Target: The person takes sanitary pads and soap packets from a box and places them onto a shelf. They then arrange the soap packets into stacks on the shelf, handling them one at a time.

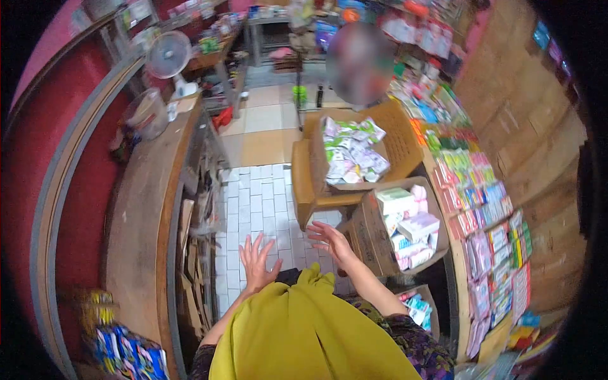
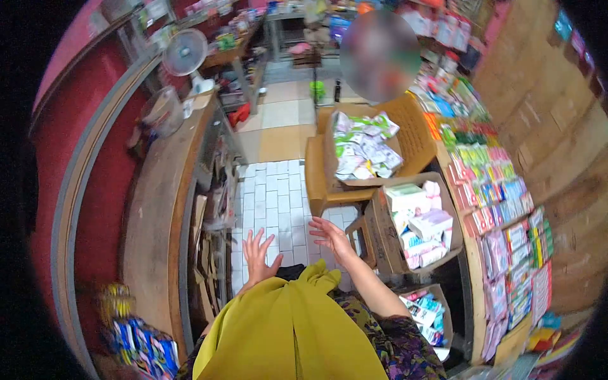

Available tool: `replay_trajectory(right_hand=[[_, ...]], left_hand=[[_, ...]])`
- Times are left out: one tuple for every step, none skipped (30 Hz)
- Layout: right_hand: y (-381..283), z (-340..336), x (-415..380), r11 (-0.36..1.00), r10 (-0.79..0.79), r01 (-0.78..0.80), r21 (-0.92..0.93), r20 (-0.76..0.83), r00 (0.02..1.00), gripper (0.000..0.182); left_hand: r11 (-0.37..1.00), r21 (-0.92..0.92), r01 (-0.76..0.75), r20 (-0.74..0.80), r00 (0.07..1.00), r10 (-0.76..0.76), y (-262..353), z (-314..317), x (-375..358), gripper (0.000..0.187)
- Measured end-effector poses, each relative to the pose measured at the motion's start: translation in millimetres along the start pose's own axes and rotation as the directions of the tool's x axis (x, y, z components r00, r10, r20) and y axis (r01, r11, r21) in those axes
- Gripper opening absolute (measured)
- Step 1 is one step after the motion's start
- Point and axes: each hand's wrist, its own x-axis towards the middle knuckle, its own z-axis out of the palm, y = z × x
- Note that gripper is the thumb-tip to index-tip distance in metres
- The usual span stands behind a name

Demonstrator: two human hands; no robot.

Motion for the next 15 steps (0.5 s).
replay_trajectory(right_hand=[[3.9, -7.6, 1.8, 1.0, -0.006, 0.006, 0.008, -0.024, 1.0, 0.055], [5.5, -14.1, 4.7, 1.0, -0.01, 0.01, 0.008, -0.043, 0.999, 0.055], [9.6, -17.5, 4.5, 1.0, -0.007, 0.007, 0.013, -0.037, 0.999, 0.056], [13.9, -21.3, 8.6, 0.999, 0.037, -0.035, 0.024, -0.058, 0.998, 0.056], [18.6, -24.9, 15.9, 0.996, 0.083, -0.08, 0.034, -0.073, 0.994, 0.055], [20.8, -26.2, 23.1, 0.991, 0.131, -0.127, 0.043, -0.085, 0.988, 0.054], [21.9, -27.1, 30.0, 0.992, 0.121, -0.118, 0.044, -0.087, 0.989, 0.052], [20.8, -28.5, 38.9, 0.995, 0.104, -0.103, 0.018, -0.113, 0.988, 0.051], [18.4, -30.2, 49.6, 0.996, 0.086, -0.088, -0.01, -0.138, 0.987, 0.05], [16.2, -32.0, 61.0, 0.996, 0.072, -0.078, -0.037, -0.161, 0.984, 0.049], [18.6, -39.0, 76.5, 0.999, 0.05, -0.052, -0.007, -0.195, 0.98, 0.046], [14.3, -42.2, 90.0, 0.999, 0.025, -0.031, -0.023, -0.223, 0.975, 0.044], [7.9, -46.6, 104.4, 0.999, 0.004, -0.013, -0.034, -0.255, 0.967, 0.043], [5.3, -50.5, 113.3, 0.999, -0.007, -0.003, -0.036, -0.292, 0.956, 0.041], [2.8, -53.3, 120.4, 0.999, -0.022, 0.012, -0.035, -0.311, 0.95, 0.04]], left_hand=[[0.999, -0.021, -0.03, 0.047, 0.998, 0.031, 2.6, 9.3, 6.4, 0.061], [0.998, -0.045, -0.054, 0.087, 0.995, 0.058, 4.9, 18.1, 14.2, 0.061], [0.995, -0.066, -0.081, 0.124, 0.988, 0.088, 8.9, 22.0, 22.4, 0.062], [0.991, -0.082, -0.106, 0.131, 0.984, 0.117, 7.6, 27.9, 30.4, 0.062], [0.987, -0.098, -0.127, 0.134, 0.981, 0.14, 4.3, 33.3, 38.1, 0.061], [0.983, -0.112, -0.145, 0.135, 0.978, 0.159, -0.3, 37.8, 47.0, 0.061], [0.984, -0.095, -0.148, 0.145, 0.976, 0.161, -5.6, 38.7, 58.5, 0.059], [0.984, -0.112, -0.139, 0.138, 0.978, 0.154, -13.6, 41.9, 70.1, 0.059], [0.983, -0.128, -0.13, 0.128, 0.981, 0.147, -22.8, 45.3, 82.5, 0.058], [0.983, -0.144, -0.117, 0.121, 0.983, 0.135, -32.0, 47.9, 93.5, 0.058], [0.984, -0.131, -0.124, 0.129, 0.981, 0.141, -41.4, 50.9, 104.4, 0.056], [0.982, -0.137, -0.133, 0.125, 0.981, 0.15, -49.4, 54.7, 115.7, 0.056], [0.98, -0.142, -0.141, 0.129, 0.979, 0.159, -56.3, 59.2, 125.6, 0.055], [0.979, -0.148, -0.144, 0.146, 0.975, 0.165, -60.7, 63.2, 131.3, 0.055], [0.977, -0.146, -0.152, 0.168, 0.97, 0.176, -63.1, 65.6, 139.2, 0.054]])
